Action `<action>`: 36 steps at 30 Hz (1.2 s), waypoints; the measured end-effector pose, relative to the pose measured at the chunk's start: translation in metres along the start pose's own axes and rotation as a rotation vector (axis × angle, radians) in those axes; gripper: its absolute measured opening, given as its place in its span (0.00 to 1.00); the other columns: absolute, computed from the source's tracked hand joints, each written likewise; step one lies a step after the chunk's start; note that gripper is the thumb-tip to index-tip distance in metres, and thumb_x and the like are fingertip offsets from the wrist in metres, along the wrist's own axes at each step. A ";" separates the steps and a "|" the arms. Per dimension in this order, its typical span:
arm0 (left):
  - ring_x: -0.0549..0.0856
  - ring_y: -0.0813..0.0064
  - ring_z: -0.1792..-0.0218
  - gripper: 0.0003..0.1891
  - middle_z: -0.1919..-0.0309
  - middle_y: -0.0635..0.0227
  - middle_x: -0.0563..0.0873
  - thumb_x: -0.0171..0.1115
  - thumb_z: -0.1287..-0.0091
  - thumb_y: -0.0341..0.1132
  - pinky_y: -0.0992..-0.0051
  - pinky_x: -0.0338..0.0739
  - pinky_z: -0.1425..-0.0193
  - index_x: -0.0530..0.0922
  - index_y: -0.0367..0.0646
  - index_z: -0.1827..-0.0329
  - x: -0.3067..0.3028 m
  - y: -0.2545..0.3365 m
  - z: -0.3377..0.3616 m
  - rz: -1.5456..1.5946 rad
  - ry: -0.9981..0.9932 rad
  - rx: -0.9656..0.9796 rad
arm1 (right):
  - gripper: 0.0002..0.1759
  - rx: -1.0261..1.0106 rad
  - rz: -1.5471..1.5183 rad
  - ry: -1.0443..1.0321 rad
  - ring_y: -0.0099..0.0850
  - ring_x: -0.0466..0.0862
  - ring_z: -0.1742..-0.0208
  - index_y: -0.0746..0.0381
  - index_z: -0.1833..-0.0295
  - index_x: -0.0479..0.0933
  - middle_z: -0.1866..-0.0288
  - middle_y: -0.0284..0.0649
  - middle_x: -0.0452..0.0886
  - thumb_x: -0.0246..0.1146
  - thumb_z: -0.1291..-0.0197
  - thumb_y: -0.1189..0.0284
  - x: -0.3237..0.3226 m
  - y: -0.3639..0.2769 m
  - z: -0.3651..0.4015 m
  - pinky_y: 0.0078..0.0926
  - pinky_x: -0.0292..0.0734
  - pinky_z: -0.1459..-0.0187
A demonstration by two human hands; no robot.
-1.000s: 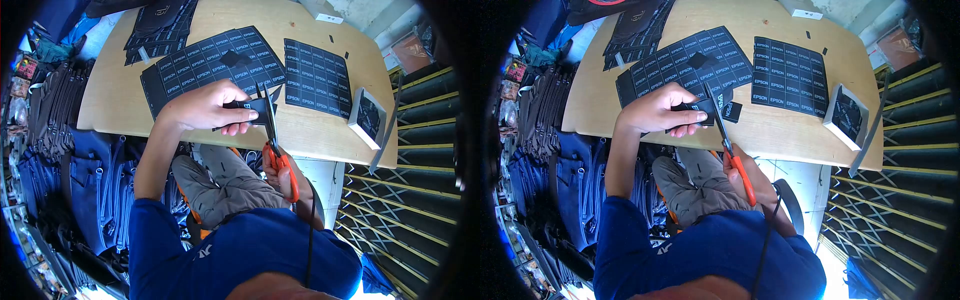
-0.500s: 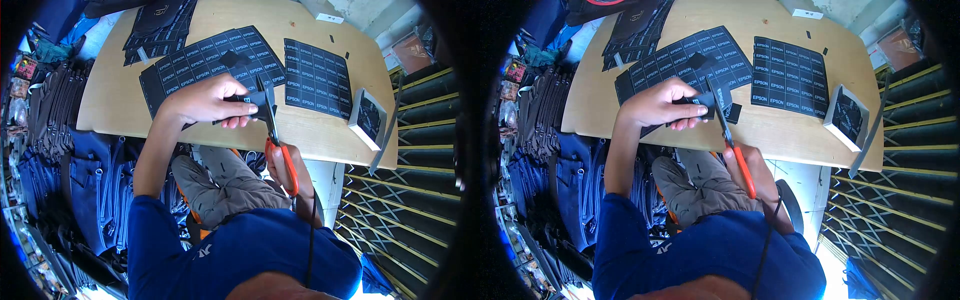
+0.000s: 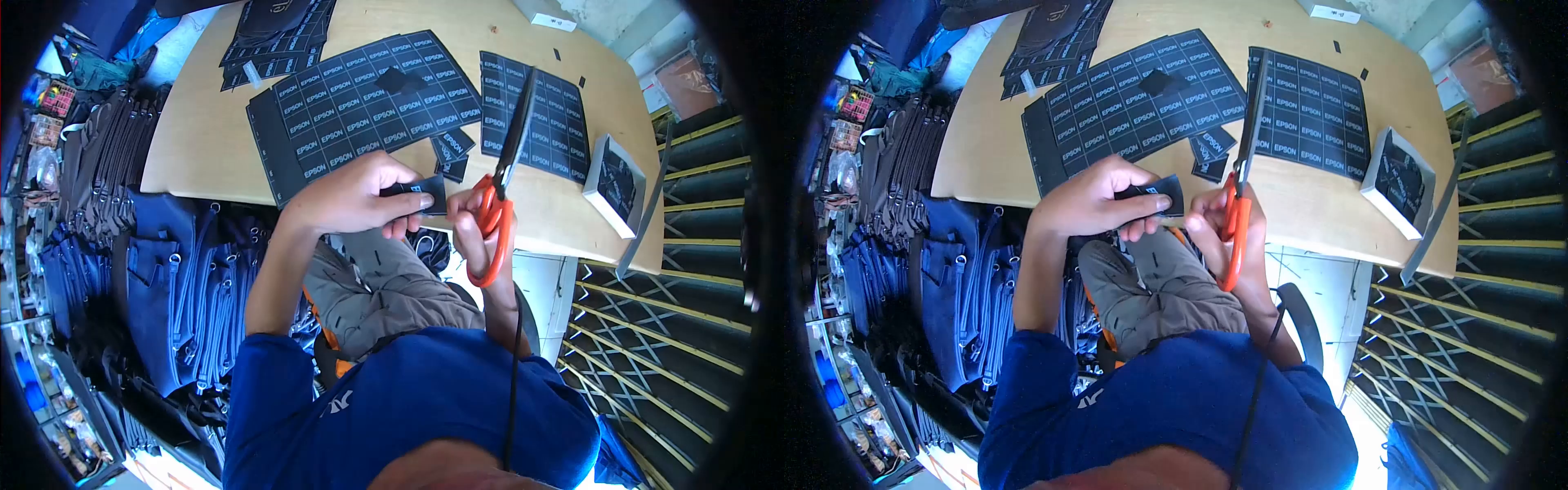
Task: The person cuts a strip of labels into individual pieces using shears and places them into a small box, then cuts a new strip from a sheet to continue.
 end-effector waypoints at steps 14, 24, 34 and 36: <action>0.84 0.78 0.75 0.12 0.73 0.61 0.84 0.53 0.30 0.32 0.81 0.81 0.71 0.77 0.28 0.64 0.047 -0.019 0.037 0.110 0.024 -0.046 | 0.17 0.028 0.401 -0.022 0.10 0.62 0.82 0.62 0.68 0.62 0.71 0.36 0.78 0.66 0.52 0.84 0.014 -0.016 0.028 0.11 0.58 0.80; 0.84 0.79 0.75 0.11 0.74 0.61 0.85 0.56 0.31 0.33 0.81 0.80 0.69 0.78 0.29 0.62 0.043 -0.029 0.067 0.213 0.137 -0.067 | 0.15 -0.050 0.401 0.007 0.09 0.64 0.82 0.63 0.66 0.63 0.72 0.34 0.76 0.64 0.50 0.85 0.004 -0.033 0.038 0.10 0.61 0.80; 0.78 0.87 0.79 0.10 0.78 0.70 0.82 0.58 0.33 0.34 0.85 0.74 0.75 0.80 0.34 0.66 0.003 -0.029 0.066 0.101 0.489 0.035 | 0.15 0.043 0.382 -0.198 0.17 0.70 0.71 0.64 0.64 0.61 0.71 0.33 0.70 0.62 0.39 0.71 0.004 -0.024 0.062 0.16 0.67 0.69; 0.77 0.87 0.79 0.10 0.78 0.70 0.82 0.59 0.33 0.34 0.85 0.73 0.75 0.79 0.34 0.67 -0.004 -0.028 0.063 0.126 0.525 0.062 | 0.15 0.105 0.350 -0.252 0.17 0.67 0.73 0.64 0.64 0.60 0.73 0.31 0.67 0.62 0.42 0.73 -0.006 -0.001 0.077 0.17 0.65 0.70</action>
Point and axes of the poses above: each hand's wrist, its own z-axis away from the middle knuckle, its own x-axis out of the palm, y = z × x, the point moved 9 cm from there along -z, towards the middle knuckle
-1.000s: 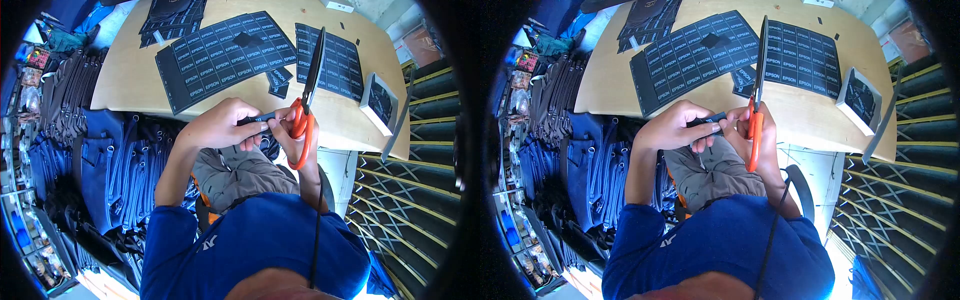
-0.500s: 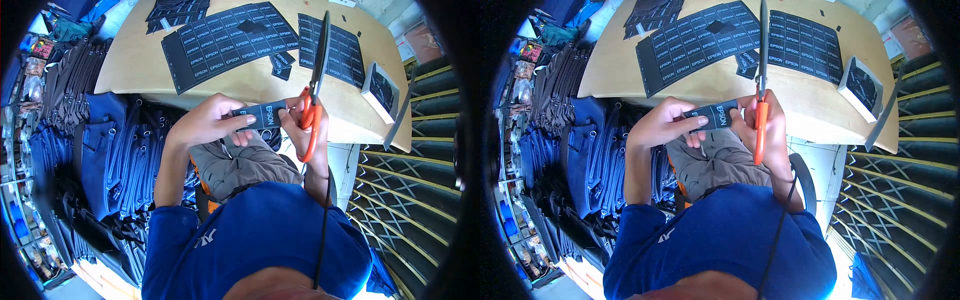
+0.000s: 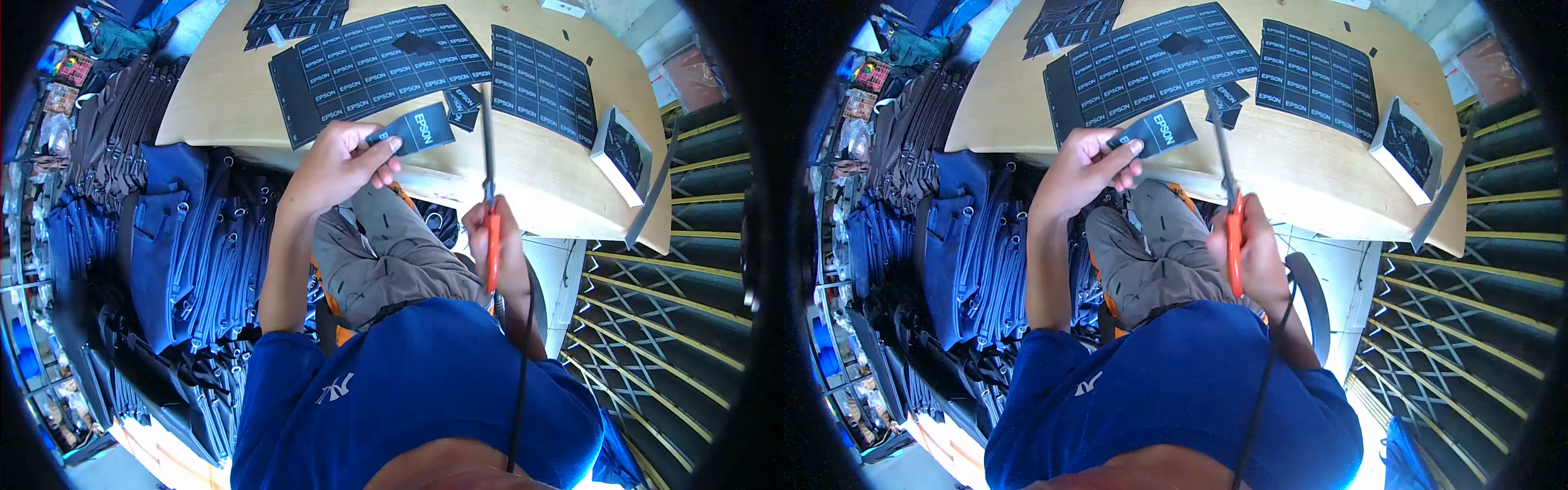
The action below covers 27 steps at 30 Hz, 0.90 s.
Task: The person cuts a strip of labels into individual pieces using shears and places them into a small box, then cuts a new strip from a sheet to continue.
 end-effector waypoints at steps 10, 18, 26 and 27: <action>0.77 0.88 0.80 0.11 0.77 0.69 0.81 0.58 0.33 0.34 0.85 0.72 0.76 0.79 0.33 0.67 0.010 0.012 -0.011 -0.017 0.010 0.045 | 0.42 0.286 0.078 -0.262 0.28 0.69 0.73 0.65 0.63 0.60 0.73 0.37 0.66 0.54 0.52 0.31 0.016 0.052 0.051 0.26 0.66 0.69; 0.78 0.88 0.79 0.09 0.77 0.70 0.82 0.58 0.33 0.33 0.87 0.72 0.76 0.80 0.33 0.63 0.037 0.011 0.001 0.001 -0.056 0.003 | 0.46 0.183 0.097 -0.268 0.27 0.67 0.74 0.65 0.64 0.63 0.73 0.36 0.64 0.44 0.53 0.26 0.017 0.039 0.028 0.25 0.64 0.71; 0.79 0.85 0.79 0.12 0.78 0.66 0.82 0.56 0.32 0.31 0.84 0.76 0.74 0.79 0.29 0.69 0.040 0.012 0.004 0.004 -0.077 -0.001 | 0.46 0.161 0.050 -0.262 0.24 0.66 0.73 0.64 0.65 0.63 0.73 0.35 0.64 0.44 0.53 0.25 0.019 0.040 0.026 0.23 0.63 0.72; 0.79 0.85 0.79 0.12 0.78 0.66 0.82 0.56 0.32 0.31 0.84 0.76 0.75 0.79 0.29 0.70 0.041 0.012 0.004 -0.017 -0.089 0.011 | 0.46 0.169 0.046 -0.258 0.24 0.66 0.73 0.64 0.65 0.63 0.73 0.35 0.64 0.44 0.53 0.25 0.019 0.041 0.027 0.23 0.63 0.72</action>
Point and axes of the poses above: each hand's wrist, its own z-axis away from the middle knuckle, its own x-axis out of the palm, y = z × x, the point moved 9 cm from there along -z, towards the middle knuckle
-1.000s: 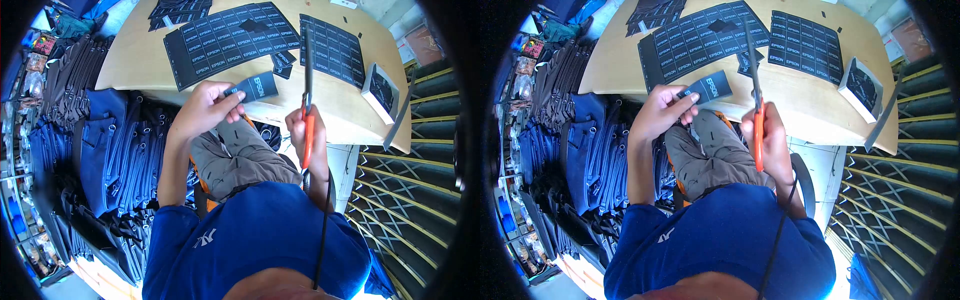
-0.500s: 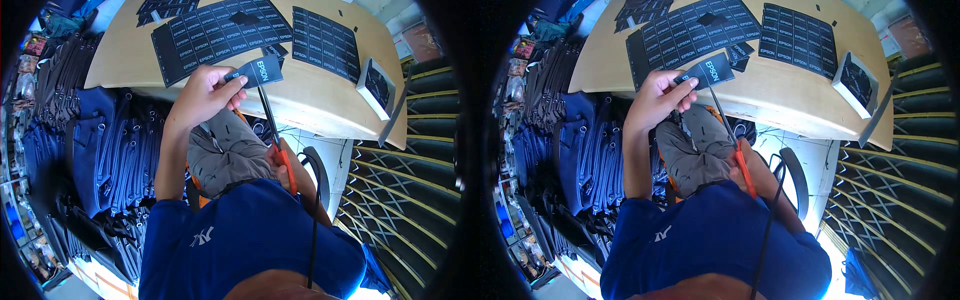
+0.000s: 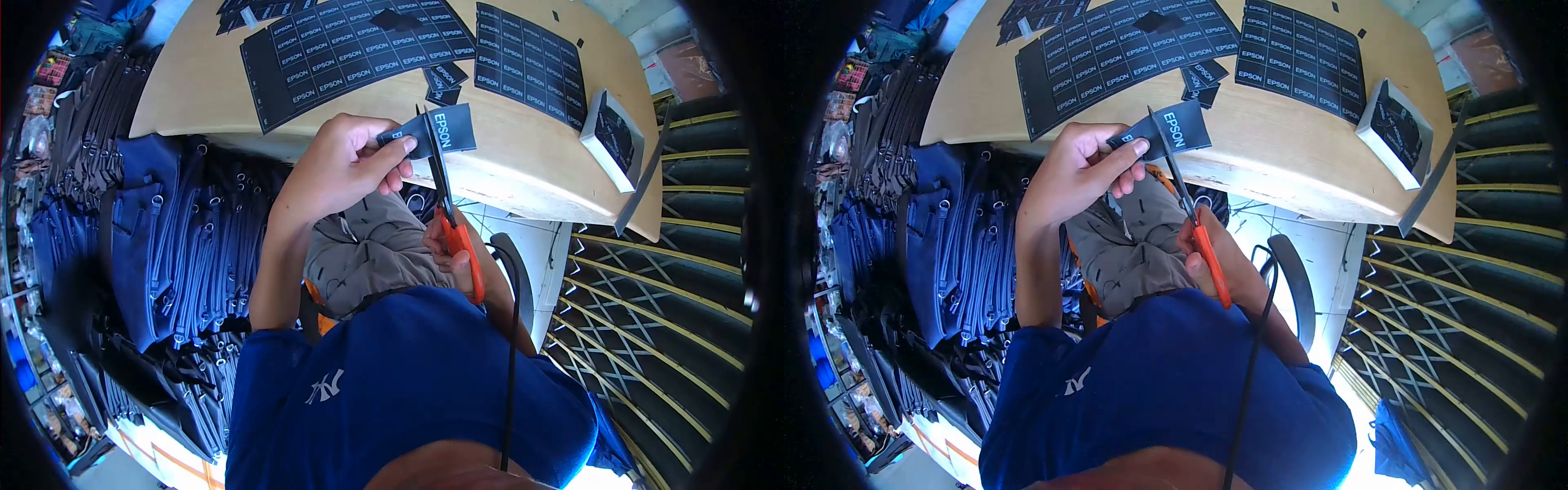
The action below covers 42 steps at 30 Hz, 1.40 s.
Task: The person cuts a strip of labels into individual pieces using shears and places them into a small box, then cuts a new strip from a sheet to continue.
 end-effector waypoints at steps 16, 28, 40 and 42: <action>0.77 0.89 0.81 0.11 0.79 0.69 0.82 0.57 0.32 0.33 0.87 0.72 0.78 0.81 0.33 0.66 -0.006 0.006 -0.012 -0.013 -0.010 0.036 | 0.23 0.138 -0.020 0.106 0.23 0.67 0.76 0.65 0.67 0.67 0.79 0.34 0.67 0.50 0.32 0.55 -0.009 -0.003 -0.006 0.23 0.65 0.72; 0.79 0.86 0.79 0.13 0.80 0.69 0.81 0.57 0.32 0.33 0.86 0.74 0.75 0.79 0.32 0.71 -0.017 0.006 -0.031 -0.041 -0.076 0.019 | 0.24 0.106 0.201 0.179 0.34 0.68 0.84 0.66 0.72 0.67 0.85 0.42 0.66 0.51 0.32 0.56 -0.021 -0.008 -0.019 0.31 0.64 0.78; 0.78 0.87 0.79 0.11 0.77 0.68 0.83 0.60 0.34 0.34 0.86 0.73 0.77 0.80 0.32 0.64 -0.025 0.010 -0.052 0.039 -0.182 -0.020 | 0.23 -0.007 0.244 0.225 0.28 0.68 0.82 0.65 0.71 0.66 0.82 0.38 0.66 0.57 0.36 0.55 -0.031 -0.025 -0.034 0.27 0.64 0.77; 0.78 0.87 0.79 0.11 0.77 0.68 0.83 0.60 0.34 0.34 0.86 0.72 0.77 0.80 0.31 0.64 -0.024 0.010 -0.055 0.044 -0.213 -0.027 | 0.27 0.026 0.166 0.196 0.27 0.69 0.80 0.64 0.70 0.66 0.81 0.36 0.66 0.55 0.38 0.48 -0.030 -0.017 -0.034 0.26 0.64 0.76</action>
Point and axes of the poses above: each hand's wrist, its own z-axis away from the middle knuckle, its own x-axis out of the palm, y = z × x, the point moved 9 cm from there along -z, towards the middle knuckle
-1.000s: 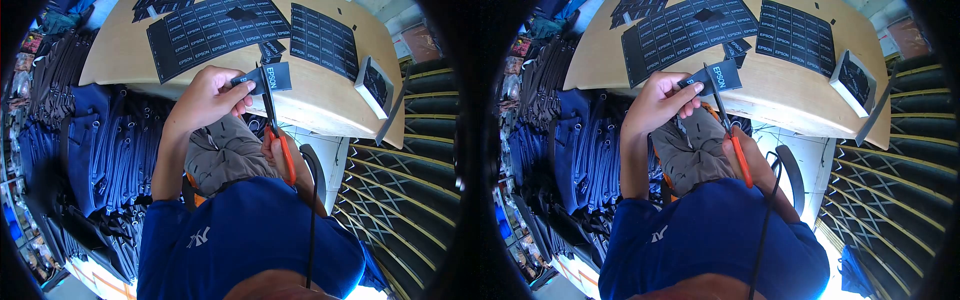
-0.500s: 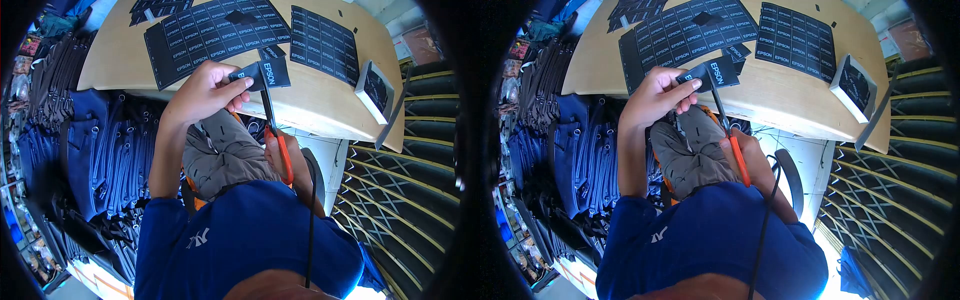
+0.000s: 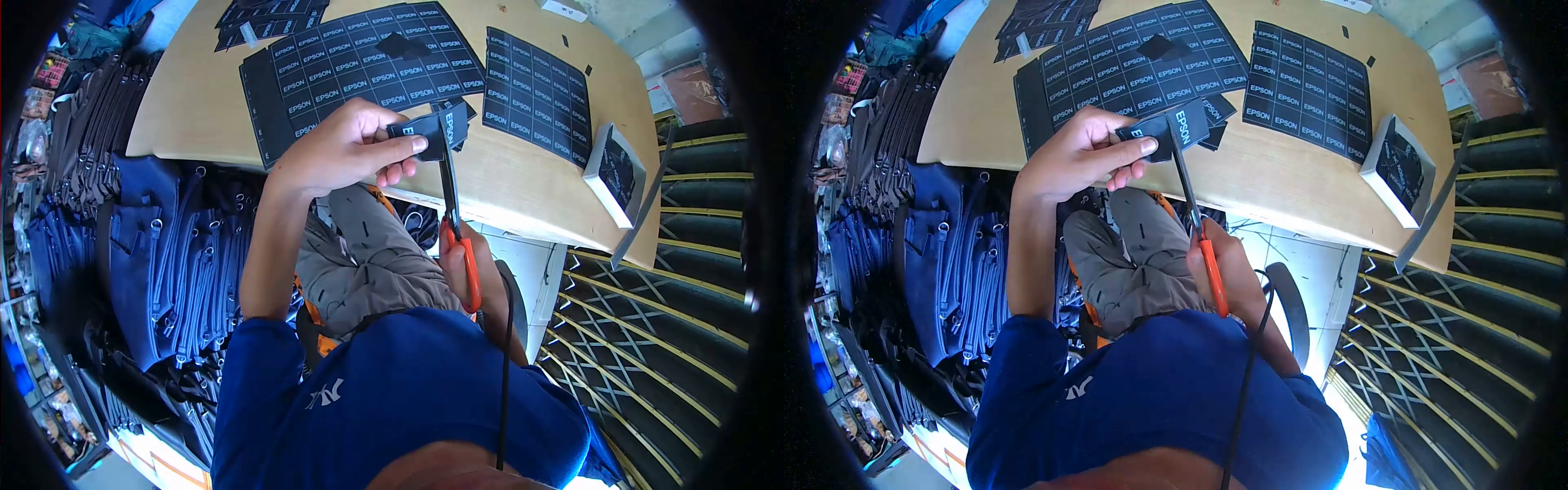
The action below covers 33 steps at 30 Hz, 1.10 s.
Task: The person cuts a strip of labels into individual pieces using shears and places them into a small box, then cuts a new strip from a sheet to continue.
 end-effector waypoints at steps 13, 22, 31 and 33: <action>0.76 0.88 0.84 0.11 0.81 0.67 0.82 0.61 0.34 0.34 0.87 0.69 0.82 0.80 0.32 0.66 0.006 -0.006 -0.013 0.010 -0.066 -0.019 | 0.44 -0.014 -0.052 -0.088 0.26 0.66 0.77 0.64 0.68 0.65 0.80 0.35 0.64 0.37 0.47 0.28 0.005 0.004 -0.012 0.25 0.61 0.74; 0.75 0.88 0.84 0.12 0.80 0.68 0.82 0.60 0.34 0.35 0.86 0.68 0.82 0.80 0.33 0.68 0.005 -0.005 -0.024 -0.060 -0.120 -0.012 | 0.33 0.099 -0.056 -0.040 0.28 0.68 0.78 0.66 0.71 0.67 0.81 0.37 0.67 0.42 0.33 0.44 -0.004 0.008 -0.017 0.30 0.65 0.73; 0.78 0.86 0.78 0.11 0.77 0.68 0.82 0.60 0.34 0.34 0.84 0.72 0.75 0.80 0.33 0.66 -0.016 -0.020 -0.039 -0.036 -0.027 -0.020 | 0.32 0.184 -0.282 0.052 0.19 0.68 0.91 0.64 0.76 0.66 0.85 0.32 0.68 0.46 0.34 0.45 -0.011 0.011 -0.024 0.15 0.63 0.90; 0.79 0.84 0.77 0.11 0.77 0.69 0.82 0.59 0.33 0.34 0.83 0.75 0.72 0.80 0.33 0.66 -0.028 -0.033 -0.042 -0.095 0.077 -0.041 | 0.33 0.080 -0.292 0.095 0.17 0.67 0.90 0.65 0.71 0.65 0.86 0.30 0.64 0.45 0.36 0.42 -0.017 0.005 -0.022 0.14 0.62 0.89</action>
Point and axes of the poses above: each hand's wrist, its own z-axis away from the middle knuckle, its own x-axis out of the palm, y = z × x, the point moved 9 cm from there along -z, towards the middle knuckle
